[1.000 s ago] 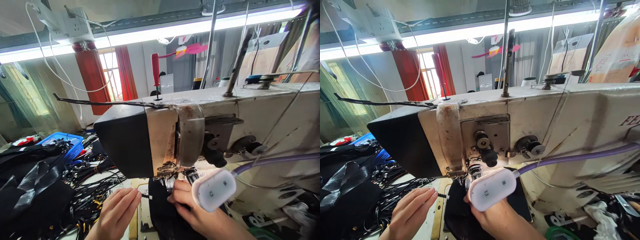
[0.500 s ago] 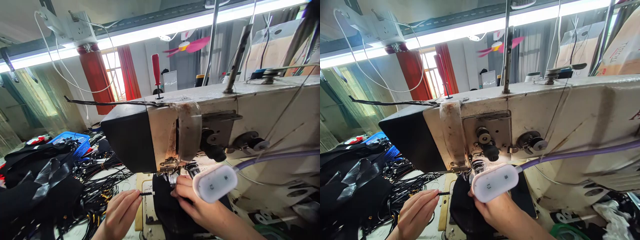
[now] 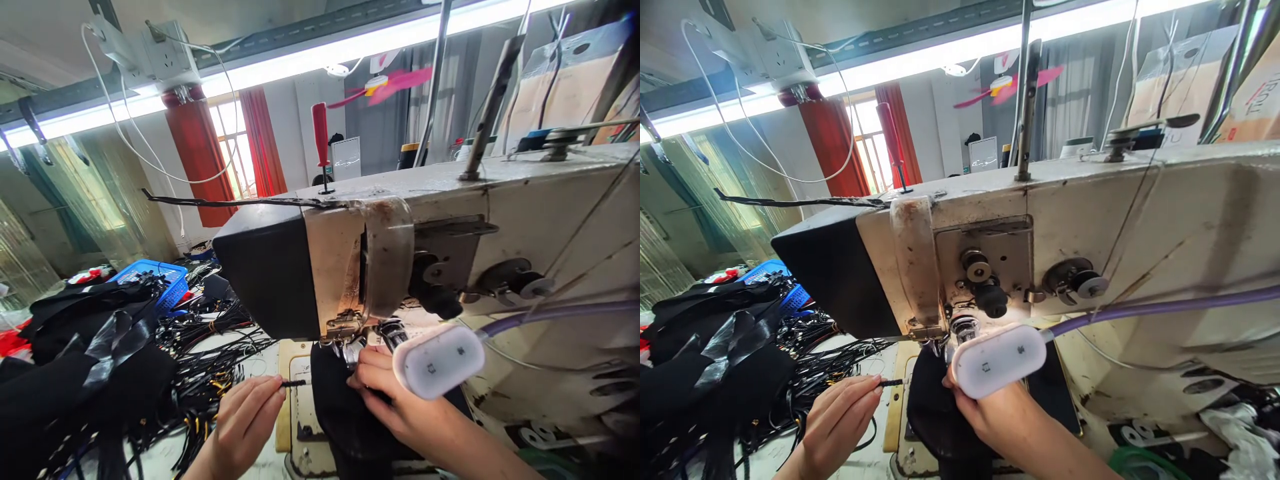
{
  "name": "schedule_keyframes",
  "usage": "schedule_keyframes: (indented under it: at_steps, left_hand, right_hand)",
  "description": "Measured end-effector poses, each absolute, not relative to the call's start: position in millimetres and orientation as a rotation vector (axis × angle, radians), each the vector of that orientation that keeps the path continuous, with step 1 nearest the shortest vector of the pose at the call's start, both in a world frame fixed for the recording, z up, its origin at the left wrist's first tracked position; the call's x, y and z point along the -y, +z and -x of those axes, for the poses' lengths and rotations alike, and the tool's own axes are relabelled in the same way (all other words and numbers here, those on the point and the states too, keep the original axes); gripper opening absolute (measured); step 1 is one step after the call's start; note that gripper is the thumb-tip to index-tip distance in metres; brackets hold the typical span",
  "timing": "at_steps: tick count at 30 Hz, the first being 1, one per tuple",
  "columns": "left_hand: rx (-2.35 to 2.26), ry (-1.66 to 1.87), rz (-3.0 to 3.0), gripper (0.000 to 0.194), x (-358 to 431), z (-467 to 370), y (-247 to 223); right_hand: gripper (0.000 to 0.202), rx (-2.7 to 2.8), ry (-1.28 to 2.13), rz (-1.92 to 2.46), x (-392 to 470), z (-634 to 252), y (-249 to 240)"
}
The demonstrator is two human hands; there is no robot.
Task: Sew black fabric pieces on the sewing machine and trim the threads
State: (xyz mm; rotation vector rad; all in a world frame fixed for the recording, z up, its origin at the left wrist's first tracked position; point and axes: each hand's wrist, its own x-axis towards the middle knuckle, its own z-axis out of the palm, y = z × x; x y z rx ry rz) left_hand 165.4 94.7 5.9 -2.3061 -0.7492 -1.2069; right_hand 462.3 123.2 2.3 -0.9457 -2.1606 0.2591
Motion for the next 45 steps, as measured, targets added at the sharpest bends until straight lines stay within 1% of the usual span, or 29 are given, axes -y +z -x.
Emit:
schedule_keyframes:
  at_steps: [2,5,8,11,12,14,18,24,38,40,42,45]
  left_hand:
    - [0.795,-1.287,2.352,0.023,-94,-167,8]
    - [1.056,-1.532,2.364,0.016,-93,-177,17]
    - [1.690,-1.888,2.347,0.002,-90,-190,32]
    - [2.444,-2.327,2.165,0.022,-85,-198,45]
    - [2.572,-2.412,2.086,0.027,-83,-199,48]
    - [2.698,-2.462,1.980,0.033,-79,-199,50]
    - [2.762,-2.436,1.904,0.034,-75,-198,49]
    - [2.776,-2.294,1.927,0.027,-71,-199,49]
    - [2.736,-2.147,2.027,0.027,-71,-199,48]
    - [2.630,-2.121,2.089,0.026,-75,-198,57]
    - [2.497,-2.079,2.178,0.025,-81,-200,70]
    - [2.403,-1.923,2.450,0.024,-96,-212,87]
  right_hand:
    - [0.024,2.156,0.254,0.947,-123,-462,2]
    - [0.024,2.158,0.250,0.941,-123,-462,8]
    - [0.022,2.226,0.243,0.922,-120,-463,22]
    - [0.019,2.319,0.175,0.908,-118,-465,35]
    - [0.019,2.329,0.142,0.899,-118,-465,37]
    - [0.019,2.333,0.095,0.872,-118,-464,40]
    - [0.019,2.338,0.066,0.847,-118,-462,40]
    - [0.018,2.339,0.105,0.853,-117,-461,43]
    - [0.018,2.358,0.034,0.858,-117,-461,46]
    - [0.020,2.352,-0.021,0.825,-115,-462,45]
    - [0.024,2.339,-0.146,0.773,-110,-464,45]
    - [0.025,2.328,-0.329,0.754,-102,-465,50]
